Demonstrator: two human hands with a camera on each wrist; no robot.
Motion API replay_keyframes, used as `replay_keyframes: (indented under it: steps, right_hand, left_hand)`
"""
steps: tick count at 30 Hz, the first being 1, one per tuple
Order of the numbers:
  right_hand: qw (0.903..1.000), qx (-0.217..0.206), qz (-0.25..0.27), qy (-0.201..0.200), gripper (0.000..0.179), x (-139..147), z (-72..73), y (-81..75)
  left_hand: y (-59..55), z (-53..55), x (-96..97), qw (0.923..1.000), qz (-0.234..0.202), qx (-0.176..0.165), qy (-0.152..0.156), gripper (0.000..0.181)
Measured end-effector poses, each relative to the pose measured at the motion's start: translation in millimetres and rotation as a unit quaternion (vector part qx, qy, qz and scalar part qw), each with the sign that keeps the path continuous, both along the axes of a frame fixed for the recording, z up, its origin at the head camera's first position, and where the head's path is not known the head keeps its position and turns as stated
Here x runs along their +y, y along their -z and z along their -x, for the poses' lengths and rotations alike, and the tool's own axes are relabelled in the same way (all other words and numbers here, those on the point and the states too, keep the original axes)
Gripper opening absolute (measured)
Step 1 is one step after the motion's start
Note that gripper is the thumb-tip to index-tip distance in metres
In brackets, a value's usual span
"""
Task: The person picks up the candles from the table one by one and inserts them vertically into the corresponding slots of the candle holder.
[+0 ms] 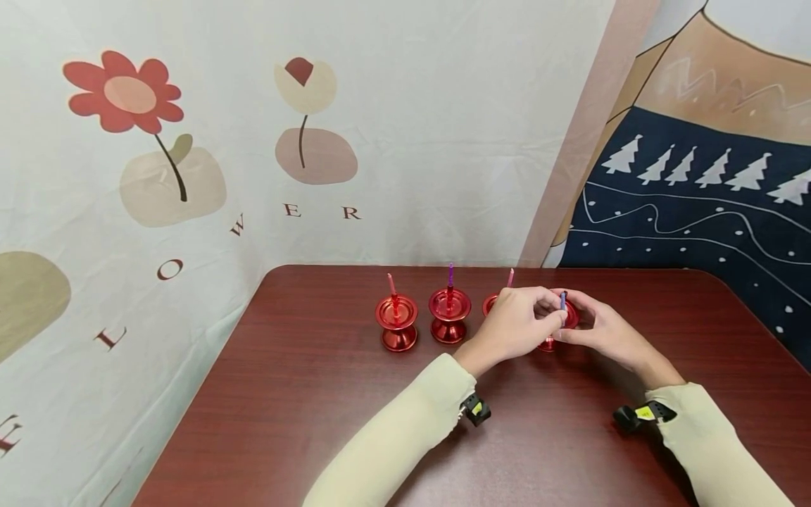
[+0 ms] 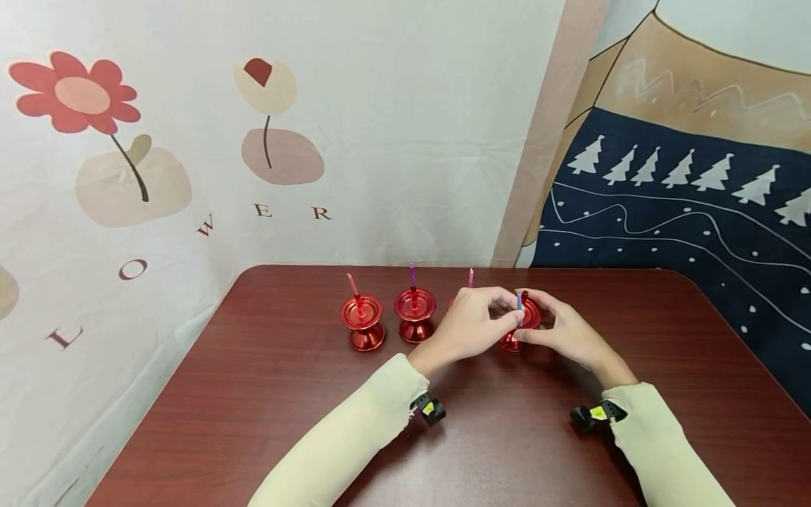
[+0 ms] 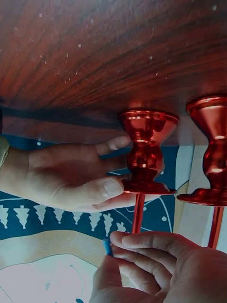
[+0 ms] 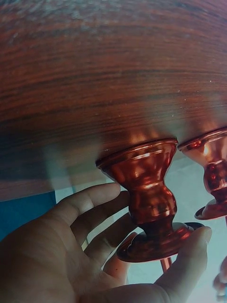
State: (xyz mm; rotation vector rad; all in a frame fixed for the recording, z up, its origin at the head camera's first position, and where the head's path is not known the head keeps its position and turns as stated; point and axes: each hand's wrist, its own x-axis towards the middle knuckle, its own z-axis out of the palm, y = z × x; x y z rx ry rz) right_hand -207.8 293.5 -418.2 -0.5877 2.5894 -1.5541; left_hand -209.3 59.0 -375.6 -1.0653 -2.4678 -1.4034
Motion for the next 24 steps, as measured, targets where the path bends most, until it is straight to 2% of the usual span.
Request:
replay_keyframes:
  steps: [6,10,15,24]
  right_hand:
    - [0.9995,-0.004,-0.028,0.013,0.076,1,-1.0,-1.0]
    - [0.9993,-0.012,-0.032,0.016,0.077,1,-0.3,-0.8]
    - [0.9995,-0.017,-0.023,0.01,0.08,1,1.3,0.7]
    - [0.9993,-0.024,-0.027,0.012,0.08,1,-0.5,-0.7]
  left_hand:
    - [-4.4,4.4,12.9,0.9977,0.01,0.059,-0.032,0.013]
    - [-8.2,7.7,19.3,0.9944,0.016,0.086,-0.06,0.013]
    - [-10.7,12.1,24.7,0.9909,0.018,0.101,-0.088,0.014]
    - [-8.6,16.5,30.5,0.9878,0.045,0.105,-0.107,0.016]
